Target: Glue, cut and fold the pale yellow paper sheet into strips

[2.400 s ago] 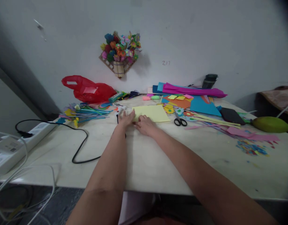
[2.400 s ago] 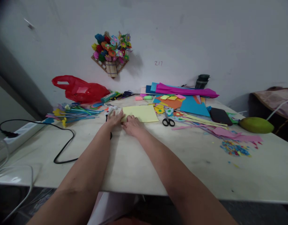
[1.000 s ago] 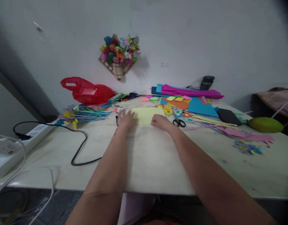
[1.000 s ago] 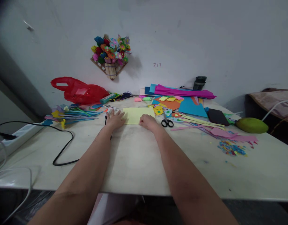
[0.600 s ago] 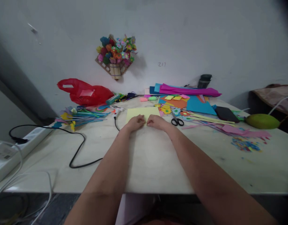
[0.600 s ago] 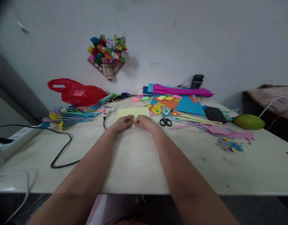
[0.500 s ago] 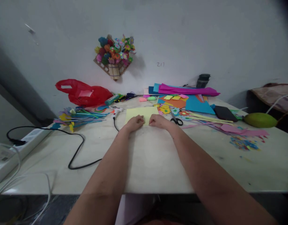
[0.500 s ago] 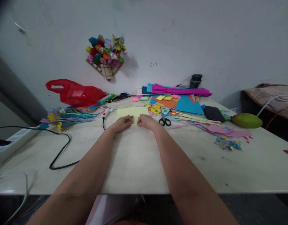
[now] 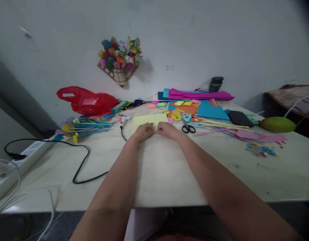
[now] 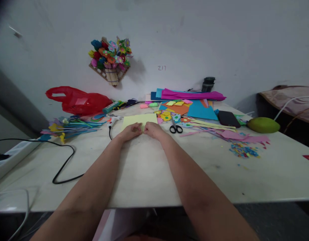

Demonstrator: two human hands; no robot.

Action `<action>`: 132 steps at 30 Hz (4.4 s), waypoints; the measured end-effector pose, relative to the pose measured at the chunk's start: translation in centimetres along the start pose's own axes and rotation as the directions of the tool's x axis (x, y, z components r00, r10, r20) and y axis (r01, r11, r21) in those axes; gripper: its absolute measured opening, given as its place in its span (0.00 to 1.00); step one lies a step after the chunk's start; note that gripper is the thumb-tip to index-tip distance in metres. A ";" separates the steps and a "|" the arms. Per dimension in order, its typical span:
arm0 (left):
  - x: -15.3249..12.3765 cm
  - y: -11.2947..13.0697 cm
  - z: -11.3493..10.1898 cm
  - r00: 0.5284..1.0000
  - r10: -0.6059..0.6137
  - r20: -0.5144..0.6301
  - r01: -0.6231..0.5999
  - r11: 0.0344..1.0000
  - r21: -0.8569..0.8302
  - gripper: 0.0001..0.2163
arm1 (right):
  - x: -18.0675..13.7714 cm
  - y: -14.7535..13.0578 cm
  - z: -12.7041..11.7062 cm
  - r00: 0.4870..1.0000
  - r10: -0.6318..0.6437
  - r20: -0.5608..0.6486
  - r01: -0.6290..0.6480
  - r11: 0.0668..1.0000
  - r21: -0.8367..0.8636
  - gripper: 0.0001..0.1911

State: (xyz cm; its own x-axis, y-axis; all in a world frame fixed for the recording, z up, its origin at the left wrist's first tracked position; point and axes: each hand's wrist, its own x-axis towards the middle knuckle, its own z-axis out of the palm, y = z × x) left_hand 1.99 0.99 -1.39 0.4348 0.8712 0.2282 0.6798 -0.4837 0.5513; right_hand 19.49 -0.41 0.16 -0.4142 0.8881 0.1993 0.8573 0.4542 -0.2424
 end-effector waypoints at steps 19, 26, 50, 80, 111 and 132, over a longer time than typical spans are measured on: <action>-0.2 1.7 -0.4 0.998 -0.044 0.055 0.031 0.973 0.227 0.07 | -0.5 0.9 -1.2 0.992 0.094 0.080 -0.096 0.995 0.020 0.08; -0.2 1.9 -0.4 0.996 -0.048 0.072 0.026 0.962 0.271 0.08 | -0.6 0.9 -1.3 0.993 0.050 0.105 -0.046 0.998 -0.040 0.10; -0.1 2.1 0.4 0.991 -0.131 0.018 0.115 0.922 0.369 0.24 | -0.8 -1.0 -2.6 0.960 0.209 0.186 -0.151 0.947 -0.284 0.19; 0.6 3.2 2.1 0.989 -0.086 0.118 0.013 0.855 0.518 0.25 | -1.4 2.7 -3.2 0.963 0.171 0.209 -0.158 0.985 -0.075 0.14; 1.0 3.8 2.9 0.982 -0.156 0.106 0.084 0.864 0.496 0.24 | -1.2 3.0 -2.6 0.941 0.319 0.114 -0.314 0.947 -0.061 0.13; 1.2 3.9 2.8 0.977 -0.183 0.112 0.104 0.860 0.500 0.24 | -1.3 2.6 -3.0 0.928 0.344 0.145 -0.338 0.939 -0.063 0.13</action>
State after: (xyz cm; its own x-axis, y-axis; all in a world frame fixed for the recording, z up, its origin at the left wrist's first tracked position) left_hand 6.82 -0.13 -1.22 0.3660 0.9301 0.0323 0.9251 -0.3674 0.0964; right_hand 23.17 -0.54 2.11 -0.1334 0.9904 -0.0361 0.9644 0.1213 -0.2349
